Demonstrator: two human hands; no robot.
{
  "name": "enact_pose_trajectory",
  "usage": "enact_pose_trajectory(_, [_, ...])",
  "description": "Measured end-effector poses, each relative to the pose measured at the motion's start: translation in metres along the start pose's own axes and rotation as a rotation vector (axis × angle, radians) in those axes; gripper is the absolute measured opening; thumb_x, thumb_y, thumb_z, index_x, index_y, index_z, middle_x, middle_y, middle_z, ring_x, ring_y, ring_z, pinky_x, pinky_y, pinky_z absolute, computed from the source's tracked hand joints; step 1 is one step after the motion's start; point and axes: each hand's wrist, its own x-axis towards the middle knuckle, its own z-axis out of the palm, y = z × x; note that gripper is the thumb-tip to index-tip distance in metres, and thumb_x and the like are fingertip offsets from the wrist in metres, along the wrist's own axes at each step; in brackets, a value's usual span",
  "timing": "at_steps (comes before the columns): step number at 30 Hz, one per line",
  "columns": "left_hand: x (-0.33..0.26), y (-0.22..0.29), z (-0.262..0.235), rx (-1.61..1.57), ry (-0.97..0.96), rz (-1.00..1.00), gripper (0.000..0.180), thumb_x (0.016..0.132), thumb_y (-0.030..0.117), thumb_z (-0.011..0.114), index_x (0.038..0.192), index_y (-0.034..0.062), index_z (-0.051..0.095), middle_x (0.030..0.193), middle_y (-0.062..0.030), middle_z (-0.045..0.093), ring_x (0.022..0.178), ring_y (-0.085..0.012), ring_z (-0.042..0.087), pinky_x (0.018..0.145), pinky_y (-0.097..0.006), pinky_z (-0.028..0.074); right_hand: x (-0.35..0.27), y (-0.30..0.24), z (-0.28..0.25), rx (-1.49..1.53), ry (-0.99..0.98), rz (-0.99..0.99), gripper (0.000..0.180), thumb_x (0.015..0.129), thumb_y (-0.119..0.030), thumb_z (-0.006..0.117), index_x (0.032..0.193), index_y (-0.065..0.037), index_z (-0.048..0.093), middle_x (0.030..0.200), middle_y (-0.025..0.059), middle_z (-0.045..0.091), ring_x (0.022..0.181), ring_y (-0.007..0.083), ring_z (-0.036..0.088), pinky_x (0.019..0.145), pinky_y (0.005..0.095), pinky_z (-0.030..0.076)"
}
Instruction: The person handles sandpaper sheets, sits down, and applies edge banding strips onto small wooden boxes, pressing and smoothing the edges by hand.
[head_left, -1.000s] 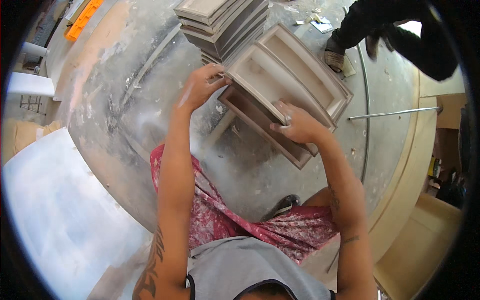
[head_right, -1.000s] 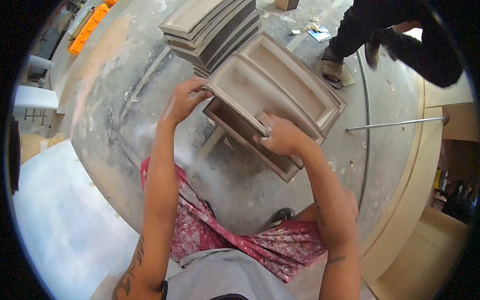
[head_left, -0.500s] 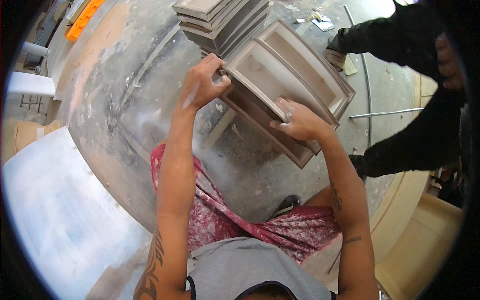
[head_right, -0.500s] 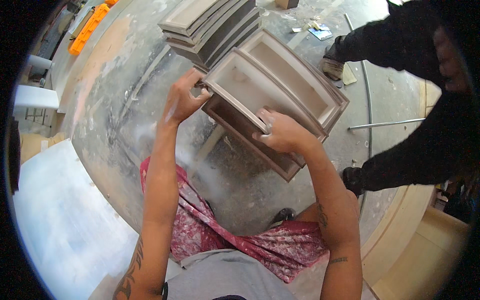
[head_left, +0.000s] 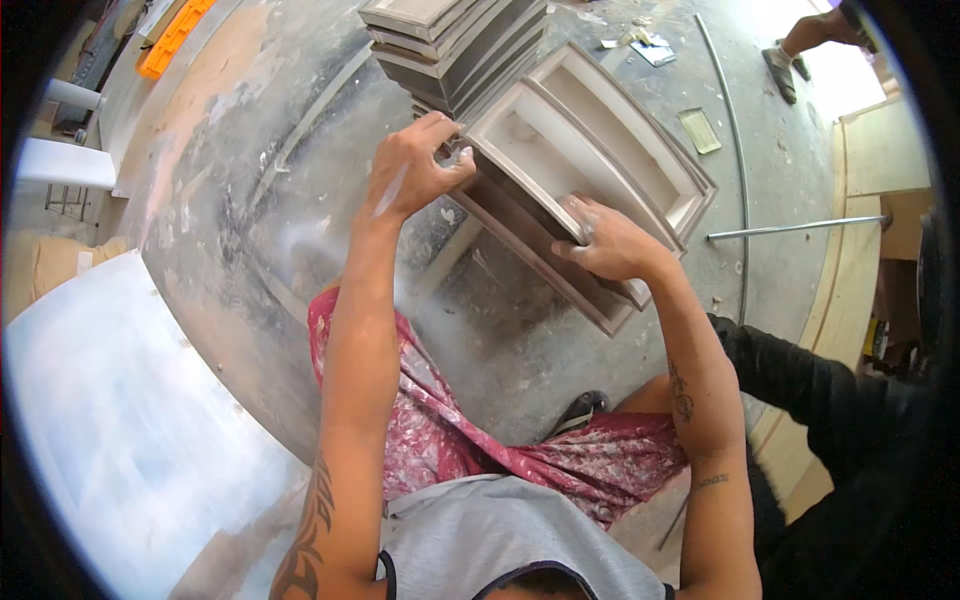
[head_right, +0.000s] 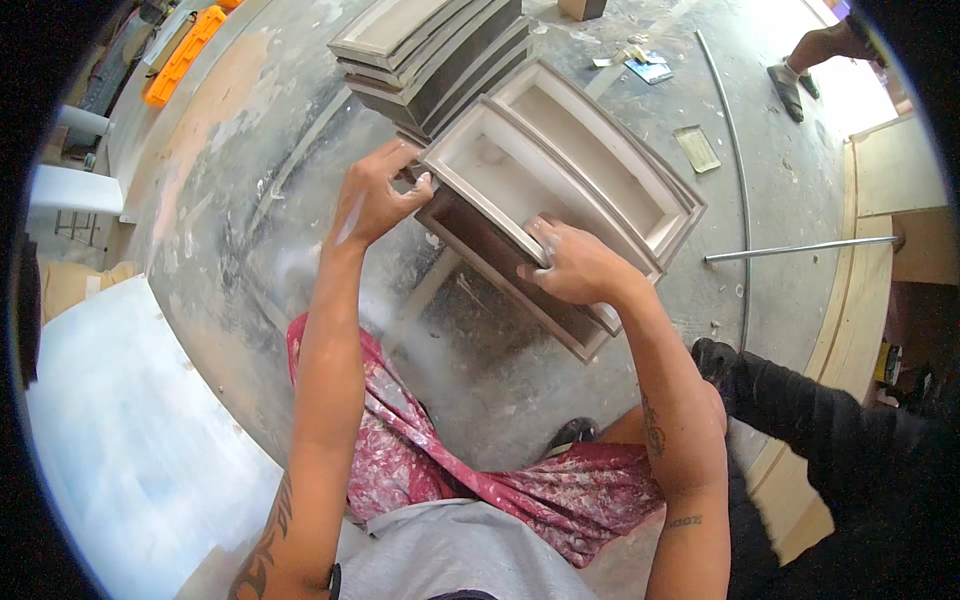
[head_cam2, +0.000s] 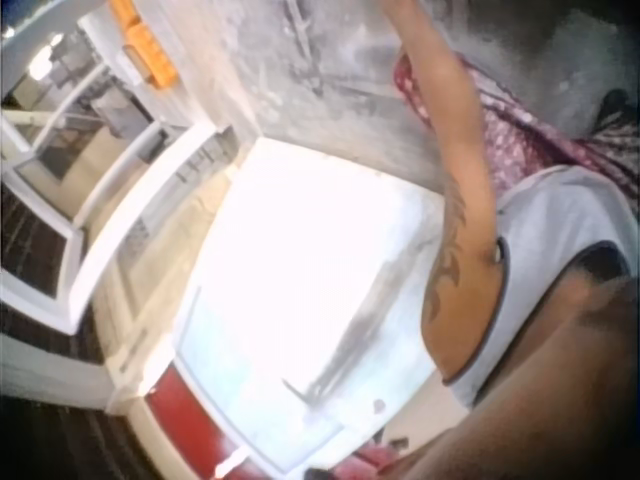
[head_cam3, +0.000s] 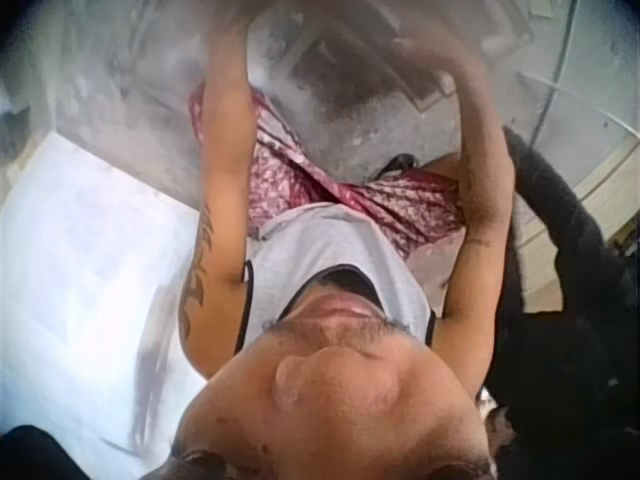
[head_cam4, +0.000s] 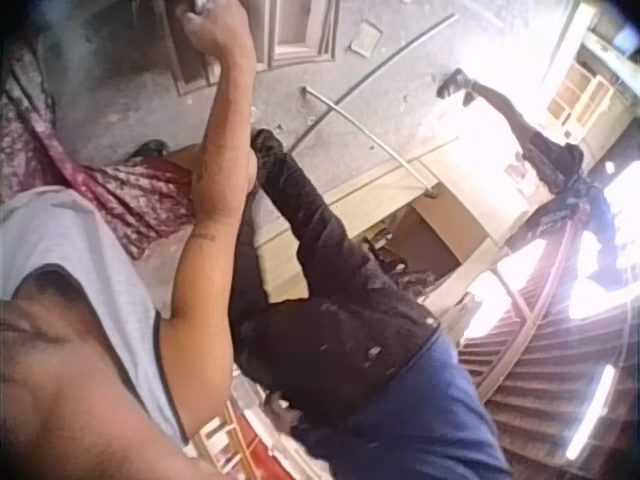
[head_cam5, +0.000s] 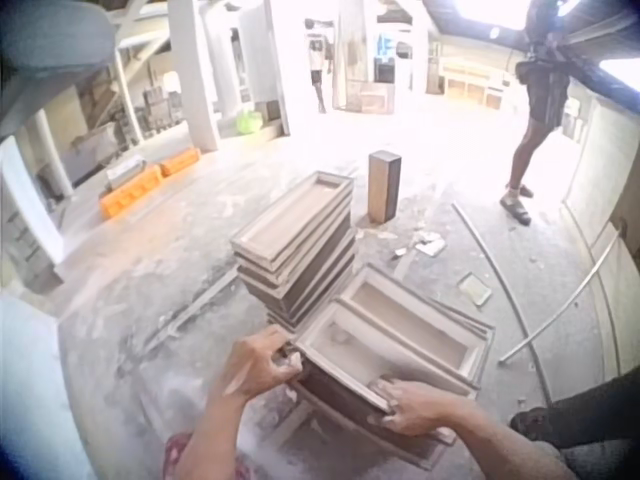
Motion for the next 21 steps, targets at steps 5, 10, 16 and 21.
enact_pose_trajectory(5, [-0.004, 0.005, -0.003, 0.063, 0.024, -0.023, 0.029, 0.078, 0.021, 0.07, 0.103, 0.0047, 0.073, 0.097, -0.0135, 0.071, 0.084, -0.0344, 0.07, 0.074, -0.04, 0.055, 0.003, -0.001, 0.0, 0.009, -0.027, -0.01, 0.066, 0.092, -0.04, 0.067, 0.138, 0.002, 0.047, 0.123, 0.0304, 0.058, 0.117, 0.0463, 0.055, 0.101, 0.0474, 0.043])
enact_pose_trajectory(10, [-0.004, 0.002, 0.007, 0.075, 0.123, 0.035, 0.023, 0.08, 0.022, 0.067, 0.094, 0.0056, 0.072, 0.091, -0.0111, 0.069, 0.077, -0.0355, 0.068, 0.068, -0.043, 0.055, 0.001, 0.001, 0.002, 0.008, 0.003, -0.024, 0.066, 0.092, -0.04, 0.067, 0.138, 0.002, 0.047, 0.124, 0.0305, 0.058, 0.117, 0.0465, 0.055, 0.101, 0.0476, 0.043])
enact_pose_trajectory(16, [-0.005, -0.003, 0.008, 0.025, 0.065, 0.045, 0.028, 0.083, 0.023, 0.066, 0.102, 0.0042, 0.072, 0.1, -0.012, 0.07, 0.084, -0.0363, 0.069, 0.074, -0.044, 0.055, -0.001, 0.001, 0.002, 0.009, -0.001, 0.007, 0.065, 0.093, -0.04, 0.066, 0.138, 0.003, 0.047, 0.13, 0.0294, 0.056, 0.123, 0.0451, 0.053, 0.105, 0.0465, 0.042])
enact_pose_trajectory(21, [-0.004, -0.002, 0.005, 0.045, 0.055, 0.035, 0.028, 0.081, 0.023, 0.068, 0.102, 0.0043, 0.071, 0.098, -0.0116, 0.07, 0.084, -0.036, 0.069, 0.074, -0.043, 0.055, 0.001, -0.004, -0.001, 0.007, -0.044, -0.012, 0.068, 0.093, -0.042, 0.065, 0.14, 0.004, 0.046, 0.136, 0.0287, 0.053, 0.126, 0.044, 0.052, 0.107, 0.0459, 0.041])
